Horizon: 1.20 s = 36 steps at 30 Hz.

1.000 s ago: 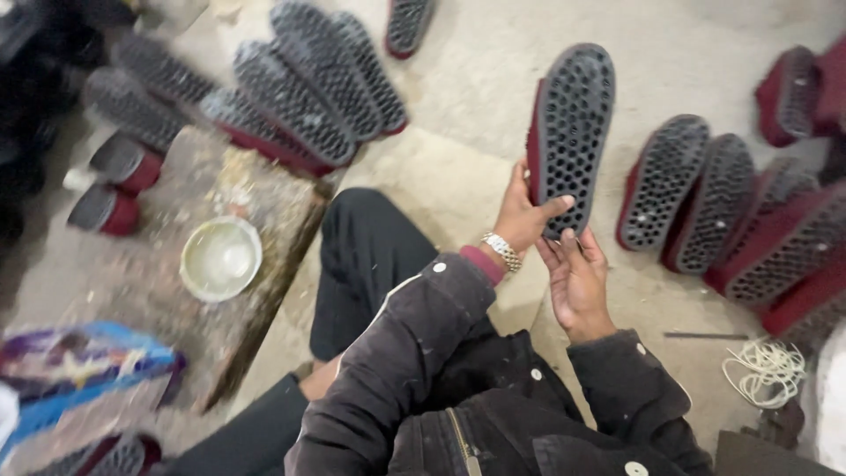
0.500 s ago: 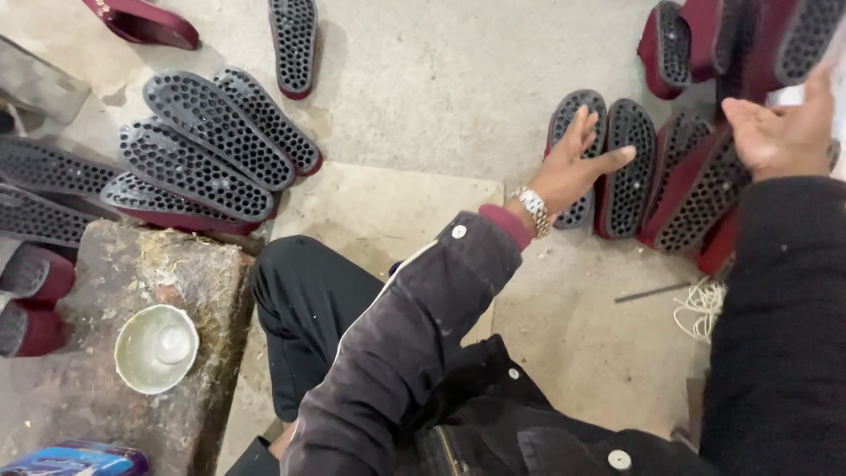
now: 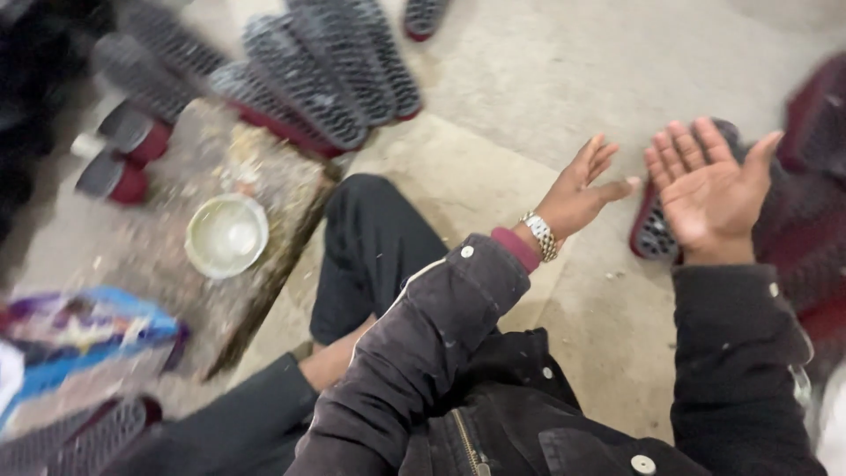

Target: The person applies a liquid from a bowl to the soles of multiple shoes by hand, then places the shoes back in rows on the floor.

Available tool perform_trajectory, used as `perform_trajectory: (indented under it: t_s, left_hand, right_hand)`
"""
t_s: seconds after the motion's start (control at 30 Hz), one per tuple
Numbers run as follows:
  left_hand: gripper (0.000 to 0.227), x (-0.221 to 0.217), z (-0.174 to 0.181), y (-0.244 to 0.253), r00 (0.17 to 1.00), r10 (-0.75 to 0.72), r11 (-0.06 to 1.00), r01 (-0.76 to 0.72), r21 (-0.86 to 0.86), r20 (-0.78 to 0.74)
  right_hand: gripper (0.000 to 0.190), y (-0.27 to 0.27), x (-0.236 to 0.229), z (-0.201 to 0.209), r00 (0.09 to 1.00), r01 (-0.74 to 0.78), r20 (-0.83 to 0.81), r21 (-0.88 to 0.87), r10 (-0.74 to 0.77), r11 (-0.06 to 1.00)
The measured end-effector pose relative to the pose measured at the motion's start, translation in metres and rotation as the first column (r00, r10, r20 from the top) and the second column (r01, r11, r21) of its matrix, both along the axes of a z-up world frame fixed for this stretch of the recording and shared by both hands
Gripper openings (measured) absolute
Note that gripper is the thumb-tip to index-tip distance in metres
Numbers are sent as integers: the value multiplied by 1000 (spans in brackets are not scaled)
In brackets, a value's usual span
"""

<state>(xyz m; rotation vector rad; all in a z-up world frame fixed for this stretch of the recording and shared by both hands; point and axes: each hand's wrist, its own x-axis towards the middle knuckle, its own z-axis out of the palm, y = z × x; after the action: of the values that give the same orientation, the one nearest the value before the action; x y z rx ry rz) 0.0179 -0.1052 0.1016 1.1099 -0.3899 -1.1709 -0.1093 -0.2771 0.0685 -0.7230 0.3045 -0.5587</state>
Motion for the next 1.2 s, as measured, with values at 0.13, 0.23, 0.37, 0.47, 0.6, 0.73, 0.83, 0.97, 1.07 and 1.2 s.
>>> perform_trajectory:
  t_s: [0.13,0.23,0.37,0.47,0.6,0.73,0.83,0.97,1.07,1.2]
  left_hand:
    - [103,27,-47,68,962,274,960,-274,-49,-6]
    - [92,35,-77,143,840,540,837,-528,-144,59]
    - [78,24,-62,285,583,766,610,-792,-24,271]
    - [74,-9,-58,378,305,902,327,-945,-24,304]
    - [72,-61,-58,476,-117,958,-81,-986,-144,261]
    - [65,-129,-66,550,-453,863,-417,-888,-194,223]
    - [59,-185,-72,589,-621,738,-603,-782,-155,265]
    - [49,-254,-73,620,-792,514,-828,-559,-53,330]
    - [52,-302,-97,637,-846,332,-936,-351,33,417]
    - [69,-341,-105,651,-825,197,-954,-36,299,529]
  right_hand:
    - [107,96,77,30,964,-142,-228,0,138,990]
    - [89,167,121,27,907,-285,-261,196,330,938]
    - [78,277,178,-4,696,-688,-113,176,709,704]
    - [78,367,203,-23,416,-891,-15,190,909,412]
    - [73,498,204,-29,22,-983,129,181,991,-2]
    - [70,619,161,-29,-315,-924,194,161,929,-346]
    - [74,696,113,-28,-526,-841,124,70,841,-536]
    - [69,791,40,-36,-646,-750,-36,-155,763,-643]
    - [62,857,-10,-61,-551,-543,-338,-549,763,-635]
    - [80,923,-59,-75,-23,434,-599,-727,800,-532]
